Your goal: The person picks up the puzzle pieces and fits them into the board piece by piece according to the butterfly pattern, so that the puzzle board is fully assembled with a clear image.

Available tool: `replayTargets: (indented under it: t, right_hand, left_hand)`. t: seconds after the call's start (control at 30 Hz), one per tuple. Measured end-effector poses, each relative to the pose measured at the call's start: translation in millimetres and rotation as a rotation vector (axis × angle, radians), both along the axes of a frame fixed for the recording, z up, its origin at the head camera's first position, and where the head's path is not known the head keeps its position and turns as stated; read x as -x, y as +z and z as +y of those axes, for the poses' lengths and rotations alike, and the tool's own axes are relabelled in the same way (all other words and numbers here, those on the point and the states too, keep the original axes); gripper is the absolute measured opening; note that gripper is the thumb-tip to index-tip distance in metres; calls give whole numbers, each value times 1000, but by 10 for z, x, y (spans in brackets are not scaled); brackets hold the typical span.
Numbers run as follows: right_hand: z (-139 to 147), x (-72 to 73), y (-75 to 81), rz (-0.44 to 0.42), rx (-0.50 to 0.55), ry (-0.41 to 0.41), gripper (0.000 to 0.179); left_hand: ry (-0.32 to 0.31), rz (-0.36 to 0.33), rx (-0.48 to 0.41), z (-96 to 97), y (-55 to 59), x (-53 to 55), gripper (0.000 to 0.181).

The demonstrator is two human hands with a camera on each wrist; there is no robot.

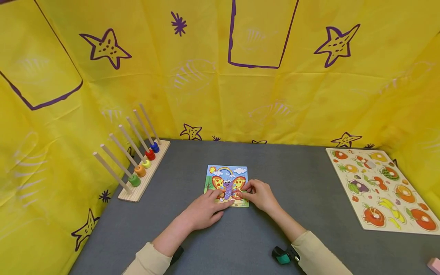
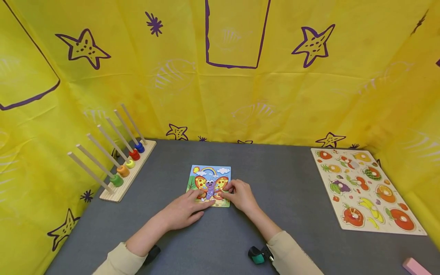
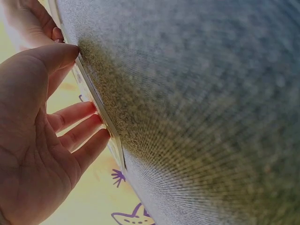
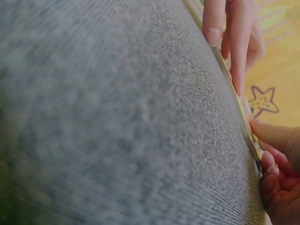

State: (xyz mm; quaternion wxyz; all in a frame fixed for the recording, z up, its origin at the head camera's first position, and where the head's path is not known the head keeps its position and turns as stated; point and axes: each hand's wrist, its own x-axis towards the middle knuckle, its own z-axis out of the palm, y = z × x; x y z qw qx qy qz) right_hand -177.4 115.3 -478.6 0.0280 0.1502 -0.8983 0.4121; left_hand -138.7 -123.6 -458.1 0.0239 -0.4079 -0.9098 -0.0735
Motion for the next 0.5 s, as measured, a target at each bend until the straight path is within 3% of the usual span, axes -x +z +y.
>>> replayTargets:
  t: [0.33,0.5]
  right_hand:
    - [-3,17,-14,-34,-7,-15,21]
    - [-4,32,-30,26,17,2,25]
  left_hand:
    - [-2,8,3,7,13,-4,39]
    - [-3,27,6,9,8,2,39]
